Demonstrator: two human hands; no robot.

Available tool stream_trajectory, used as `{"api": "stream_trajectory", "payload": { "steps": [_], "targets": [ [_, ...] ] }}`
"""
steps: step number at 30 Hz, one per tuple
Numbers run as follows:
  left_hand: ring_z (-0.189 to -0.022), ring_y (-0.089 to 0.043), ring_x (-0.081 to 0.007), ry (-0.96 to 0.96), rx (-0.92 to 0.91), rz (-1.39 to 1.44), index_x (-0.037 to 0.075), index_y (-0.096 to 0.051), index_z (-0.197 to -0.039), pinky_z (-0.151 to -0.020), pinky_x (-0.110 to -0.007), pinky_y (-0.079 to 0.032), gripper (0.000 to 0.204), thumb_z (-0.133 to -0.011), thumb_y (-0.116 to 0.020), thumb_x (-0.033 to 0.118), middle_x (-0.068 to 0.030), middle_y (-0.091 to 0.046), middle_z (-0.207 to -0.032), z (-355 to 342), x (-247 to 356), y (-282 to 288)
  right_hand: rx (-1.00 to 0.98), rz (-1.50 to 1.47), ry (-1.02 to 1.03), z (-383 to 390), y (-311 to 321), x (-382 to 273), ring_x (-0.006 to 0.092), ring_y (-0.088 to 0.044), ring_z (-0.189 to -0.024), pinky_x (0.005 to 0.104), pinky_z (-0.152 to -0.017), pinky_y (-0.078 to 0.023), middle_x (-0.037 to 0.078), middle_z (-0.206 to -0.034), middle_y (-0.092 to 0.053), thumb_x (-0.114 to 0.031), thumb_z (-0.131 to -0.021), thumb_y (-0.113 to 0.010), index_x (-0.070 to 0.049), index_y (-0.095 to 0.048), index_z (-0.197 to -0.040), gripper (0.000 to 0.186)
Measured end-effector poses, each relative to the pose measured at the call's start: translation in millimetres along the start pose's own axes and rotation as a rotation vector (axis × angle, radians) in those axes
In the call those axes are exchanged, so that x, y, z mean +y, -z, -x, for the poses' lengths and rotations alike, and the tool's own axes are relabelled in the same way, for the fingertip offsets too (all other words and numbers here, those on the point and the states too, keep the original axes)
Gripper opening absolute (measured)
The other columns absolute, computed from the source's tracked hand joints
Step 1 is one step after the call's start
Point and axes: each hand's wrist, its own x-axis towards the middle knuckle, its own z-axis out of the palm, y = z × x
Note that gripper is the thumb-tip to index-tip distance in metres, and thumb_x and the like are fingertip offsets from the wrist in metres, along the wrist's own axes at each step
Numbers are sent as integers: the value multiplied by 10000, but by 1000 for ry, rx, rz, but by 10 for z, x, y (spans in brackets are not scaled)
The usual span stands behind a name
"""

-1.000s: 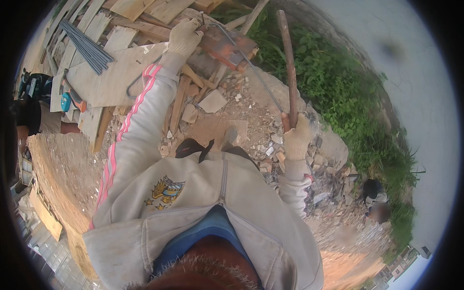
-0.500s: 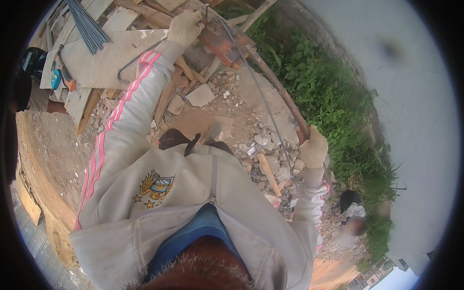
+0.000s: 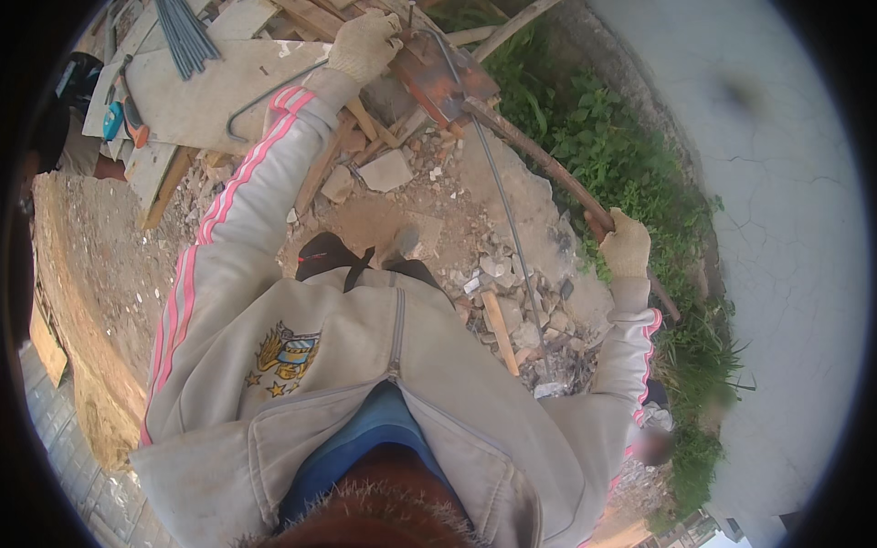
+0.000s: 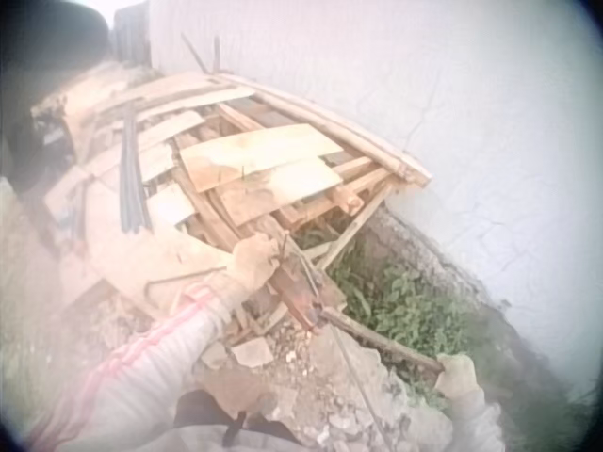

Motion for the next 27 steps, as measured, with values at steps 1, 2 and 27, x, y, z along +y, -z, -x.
{"api": "stream_trajectory", "payload": {
  "steps": [1,2,27],
  "targets": [
    [-991,-665,-385,-4,-15,-7,85,-675,-1092,-856,-499,-530,264,-895,-688,259,-162,-675,-1028,-14,-17,-9,-4,10,25,-74,18,66,438,-656,-727,504,-647,-501,212,-704,-645,-238,-886,-718,-56,-659,-844,196],
    [-981,-665,-391,-9,-29,-14,87,-679,-1113,-857,-506,-528,278,-899,-691,265,-166,-675,-1030,-24,-27,-21,-18,18,50,-158,40,136,438,-657,-732,506,-652,-502,212,-707,-645,-219,-880,-711,-56,-659,-847,174],
    [-837,-656,-361,-7,113,63,126,-654,-857,-737,-491,-535,86,-790,-685,167,-153,-623,-861,-45,-37,-111,-7,149,84,-799,50,447,421,-668,-890,519,-768,-514,175,-862,-699,-99,-784,-673,-99,-665,-985,201]
  ]
}}
